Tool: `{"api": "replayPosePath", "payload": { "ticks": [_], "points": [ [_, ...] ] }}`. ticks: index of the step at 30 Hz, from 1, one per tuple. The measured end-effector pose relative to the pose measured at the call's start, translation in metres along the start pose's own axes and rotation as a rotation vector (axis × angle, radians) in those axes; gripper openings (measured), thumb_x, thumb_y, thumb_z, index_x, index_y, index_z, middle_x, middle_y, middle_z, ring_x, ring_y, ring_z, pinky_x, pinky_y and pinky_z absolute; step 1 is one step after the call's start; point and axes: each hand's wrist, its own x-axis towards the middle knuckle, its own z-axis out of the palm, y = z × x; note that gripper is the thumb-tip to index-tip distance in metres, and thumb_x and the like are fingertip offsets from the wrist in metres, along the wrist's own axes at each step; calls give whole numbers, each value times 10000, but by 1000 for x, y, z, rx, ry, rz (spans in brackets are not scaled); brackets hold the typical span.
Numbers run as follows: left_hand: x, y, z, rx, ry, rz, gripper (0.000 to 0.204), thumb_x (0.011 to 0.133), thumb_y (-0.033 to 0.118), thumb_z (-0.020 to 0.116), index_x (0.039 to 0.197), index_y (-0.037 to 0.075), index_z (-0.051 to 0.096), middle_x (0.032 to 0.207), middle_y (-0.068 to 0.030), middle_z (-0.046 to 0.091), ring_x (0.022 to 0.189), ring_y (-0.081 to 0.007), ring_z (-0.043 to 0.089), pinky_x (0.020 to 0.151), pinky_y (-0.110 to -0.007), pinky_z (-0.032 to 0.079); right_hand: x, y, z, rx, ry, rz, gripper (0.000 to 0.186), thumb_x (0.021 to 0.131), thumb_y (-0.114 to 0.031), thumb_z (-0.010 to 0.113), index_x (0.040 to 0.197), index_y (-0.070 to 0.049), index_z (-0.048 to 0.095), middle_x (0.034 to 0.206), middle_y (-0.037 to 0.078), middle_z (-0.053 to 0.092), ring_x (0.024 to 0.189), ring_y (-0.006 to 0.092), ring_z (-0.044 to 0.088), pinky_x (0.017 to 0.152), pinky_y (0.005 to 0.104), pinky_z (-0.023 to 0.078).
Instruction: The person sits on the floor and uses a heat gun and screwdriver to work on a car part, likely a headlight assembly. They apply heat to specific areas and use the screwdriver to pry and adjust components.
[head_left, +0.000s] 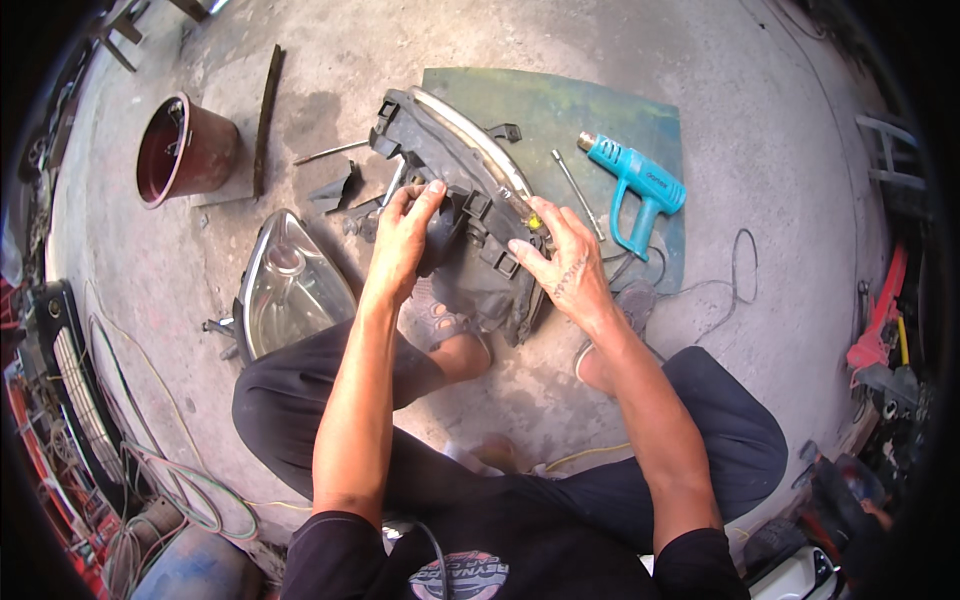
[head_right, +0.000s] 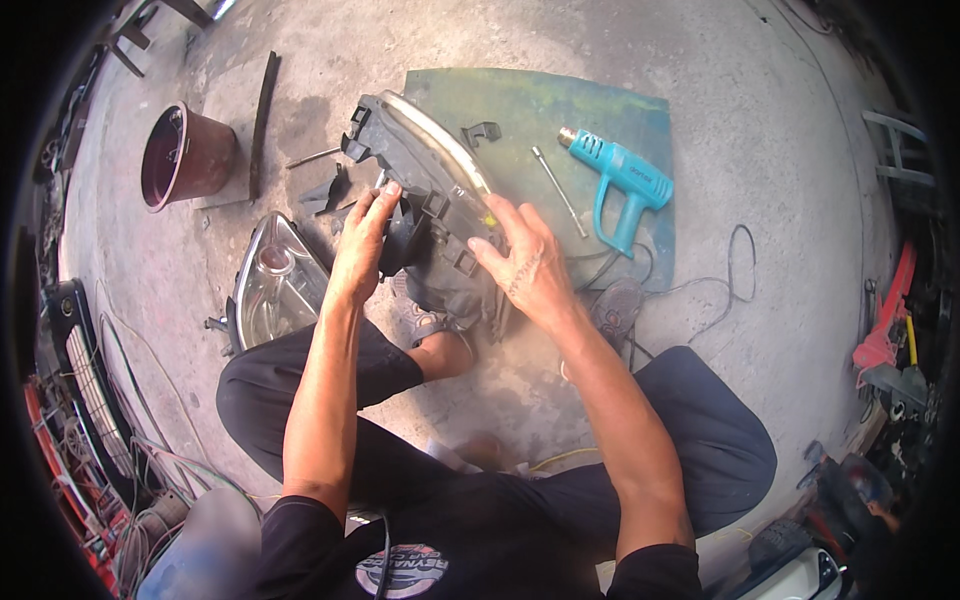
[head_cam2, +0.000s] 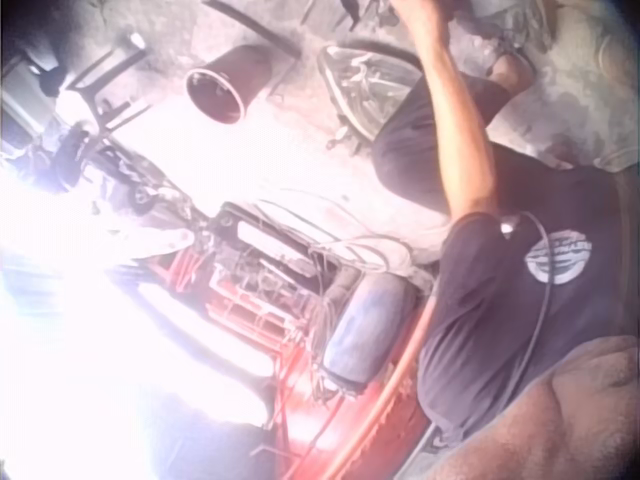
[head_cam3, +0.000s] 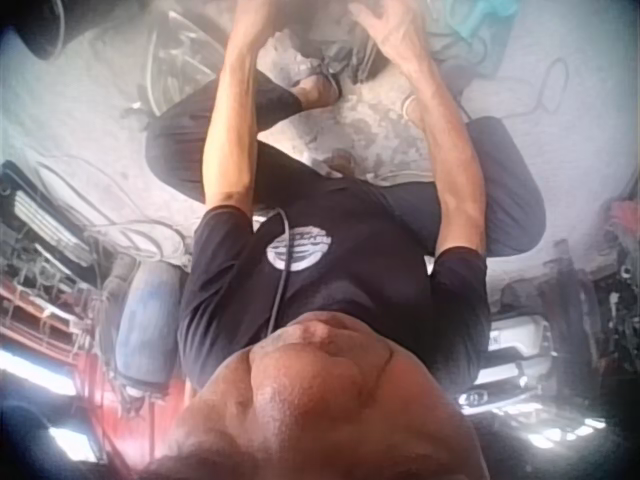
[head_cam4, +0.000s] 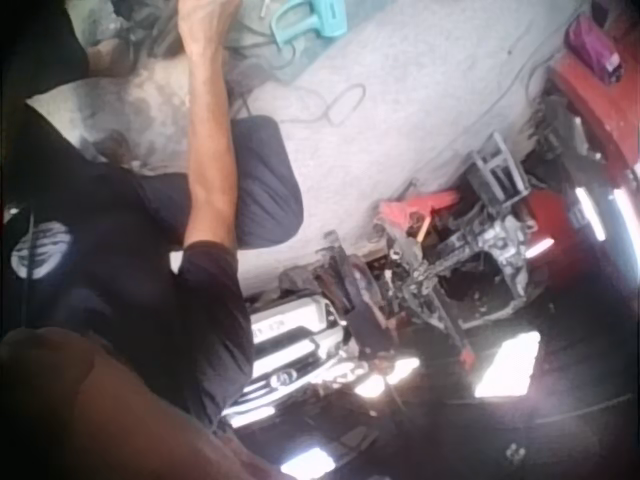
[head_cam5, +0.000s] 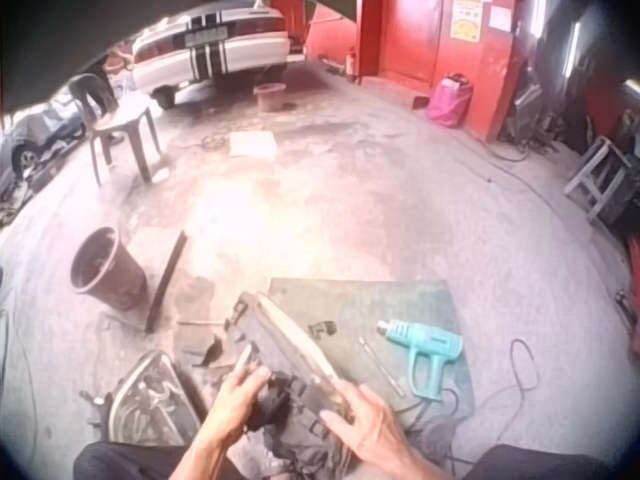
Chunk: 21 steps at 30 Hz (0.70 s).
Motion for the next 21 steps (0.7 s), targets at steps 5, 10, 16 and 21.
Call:
{"api": "replayPosePath", "payload": {
  "ticks": [5, 10, 16, 21],
  "points": [
    [4, -3, 0, 6, -5, -34, 546, 945, 503, 732, 1186, 16, 676, 1151, -89, 669, 1107, -175, 550, 1013, -320, 411, 1, 6, 0, -4, -15, -11, 573, 890, -241, 795, 1402, -74, 602, 924, 148, 566, 763, 298, 600, 721, 422, 504],
    [5, -13, -1, 20, 30, 9, 551, 933, 498, 721, 1180, 9, 670, 1143, -111, 664, 1107, -207, 551, 1016, -340, 410, -1, 0, -1, -8, -33, 0, 574, 895, -245, 791, 1405, -66, 598, 914, 146, 560, 765, 296, 591, 726, 423, 501],
    [6, 0, -1, 76, -79, 17, 498, 947, 460, 705, 1168, 16, 664, 1170, -125, 667, 1133, -217, 549, 1045, -341, 394, -2, 6, -3, -35, -34, -17, 577, 905, -255, 781, 1415, -67, 584, 905, 150, 558, 771, 300, 589, 730, 431, 495],
    [1, -1, 8, -38, -78, 31, 535, 957, 506, 737, 1167, 22, 649, 1146, -89, 669, 1141, -185, 534, 1058, -326, 372, -1, 11, -7, -62, -42, -34, 582, 908, -262, 778, 1418, -68, 577, 908, 160, 569, 796, 319, 600, 747, 441, 497]
  ]
}}
